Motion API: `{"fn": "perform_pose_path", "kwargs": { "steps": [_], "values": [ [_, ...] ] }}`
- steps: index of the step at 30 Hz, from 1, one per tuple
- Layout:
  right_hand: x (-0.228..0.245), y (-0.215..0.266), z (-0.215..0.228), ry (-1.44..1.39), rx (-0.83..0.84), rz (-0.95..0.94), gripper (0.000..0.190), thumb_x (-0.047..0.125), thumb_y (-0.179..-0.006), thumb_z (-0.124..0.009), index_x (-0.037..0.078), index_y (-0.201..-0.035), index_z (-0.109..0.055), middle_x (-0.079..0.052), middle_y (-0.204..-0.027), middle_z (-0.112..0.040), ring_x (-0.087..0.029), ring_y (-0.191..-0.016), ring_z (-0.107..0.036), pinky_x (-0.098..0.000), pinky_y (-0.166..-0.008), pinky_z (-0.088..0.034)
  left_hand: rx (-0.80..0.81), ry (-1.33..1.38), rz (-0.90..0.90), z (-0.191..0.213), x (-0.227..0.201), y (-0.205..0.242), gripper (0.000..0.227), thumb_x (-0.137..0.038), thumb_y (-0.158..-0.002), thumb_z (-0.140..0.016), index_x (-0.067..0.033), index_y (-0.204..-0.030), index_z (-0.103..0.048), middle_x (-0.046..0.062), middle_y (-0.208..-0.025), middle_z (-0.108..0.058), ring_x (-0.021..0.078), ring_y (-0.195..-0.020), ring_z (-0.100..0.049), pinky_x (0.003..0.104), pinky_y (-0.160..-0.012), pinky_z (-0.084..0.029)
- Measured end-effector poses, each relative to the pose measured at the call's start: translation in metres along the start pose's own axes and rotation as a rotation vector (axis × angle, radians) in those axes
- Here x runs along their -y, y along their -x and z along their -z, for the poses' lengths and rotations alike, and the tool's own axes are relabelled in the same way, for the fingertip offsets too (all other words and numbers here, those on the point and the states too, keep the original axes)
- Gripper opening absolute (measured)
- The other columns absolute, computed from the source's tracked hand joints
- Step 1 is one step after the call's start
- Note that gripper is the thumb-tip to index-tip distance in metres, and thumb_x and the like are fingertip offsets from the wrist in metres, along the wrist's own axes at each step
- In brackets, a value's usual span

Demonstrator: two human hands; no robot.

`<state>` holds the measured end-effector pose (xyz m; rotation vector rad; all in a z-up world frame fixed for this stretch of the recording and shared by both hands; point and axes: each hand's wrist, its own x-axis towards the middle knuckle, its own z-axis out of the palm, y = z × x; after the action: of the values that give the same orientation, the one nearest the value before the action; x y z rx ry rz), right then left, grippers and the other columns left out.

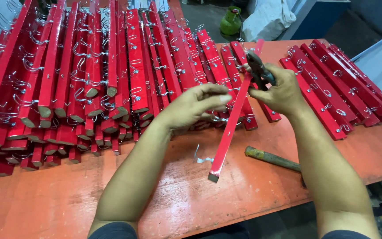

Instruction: Using pliers to adjust or trim metal hooks on red wooden bars as part of an assembly process.

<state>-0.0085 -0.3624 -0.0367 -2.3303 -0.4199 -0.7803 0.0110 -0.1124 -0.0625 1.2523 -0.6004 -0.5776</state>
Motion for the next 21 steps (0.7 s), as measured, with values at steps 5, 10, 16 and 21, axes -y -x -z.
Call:
{"fn": "perform_pose_path", "kwargs": {
  "steps": [5, 10, 16, 21],
  "values": [
    [-0.002, 0.002, -0.019, -0.05, -0.066, 0.029, 0.031, 0.002, -0.074, -0.09, 0.01, -0.098, -0.071, -0.009, -0.074, -0.065, -0.024, -0.07, -0.069, -0.0337, -0.061, -0.055, 0.041, 0.131, 0.034, -0.015, 0.007, -0.001, 0.066, -0.018, -0.082, -0.082, 0.0002, -0.139, -0.054, 0.016, -0.117, -0.064, 0.0145, -0.098, -0.063, 0.02, -0.074, -0.054],
    [0.005, 0.015, -0.027, -0.119, -0.144, -0.012, 0.035, -0.011, -0.081, -0.077, -0.002, -0.114, -0.069, -0.021, -0.092, -0.068, -0.032, -0.081, -0.072, -0.0371, -0.064, -0.058, -0.04, 0.169, 0.006, -0.019, 0.025, -0.013, 0.068, -0.014, -0.079, -0.085, -0.0022, -0.139, -0.054, 0.016, -0.112, -0.065, 0.0165, -0.097, -0.067, 0.025, -0.083, -0.057],
    [0.023, 0.048, -0.029, -0.411, -0.135, -0.478, 0.019, 0.016, -0.095, -0.075, 0.003, -0.107, -0.067, -0.008, -0.083, -0.066, -0.019, -0.071, -0.066, -0.032, -0.058, -0.061, -0.172, 0.09, -0.034, -0.021, 0.038, -0.024, 0.075, -0.016, -0.076, -0.088, -0.0066, -0.141, -0.051, 0.02, -0.122, -0.067, 0.0264, -0.102, -0.073, 0.034, -0.081, -0.064],
    [0.038, 0.056, -0.022, -0.563, 0.114, -0.587, 0.043, 0.004, -0.071, -0.089, -0.004, -0.101, -0.059, -0.012, -0.073, -0.062, -0.017, -0.054, -0.064, -0.0289, -0.032, -0.05, -0.252, 0.006, -0.1, -0.023, 0.059, -0.032, 0.076, -0.023, -0.078, -0.088, -0.0099, -0.143, -0.051, 0.029, -0.132, -0.06, 0.0344, -0.104, -0.073, 0.042, -0.087, -0.061]
  ]
}}
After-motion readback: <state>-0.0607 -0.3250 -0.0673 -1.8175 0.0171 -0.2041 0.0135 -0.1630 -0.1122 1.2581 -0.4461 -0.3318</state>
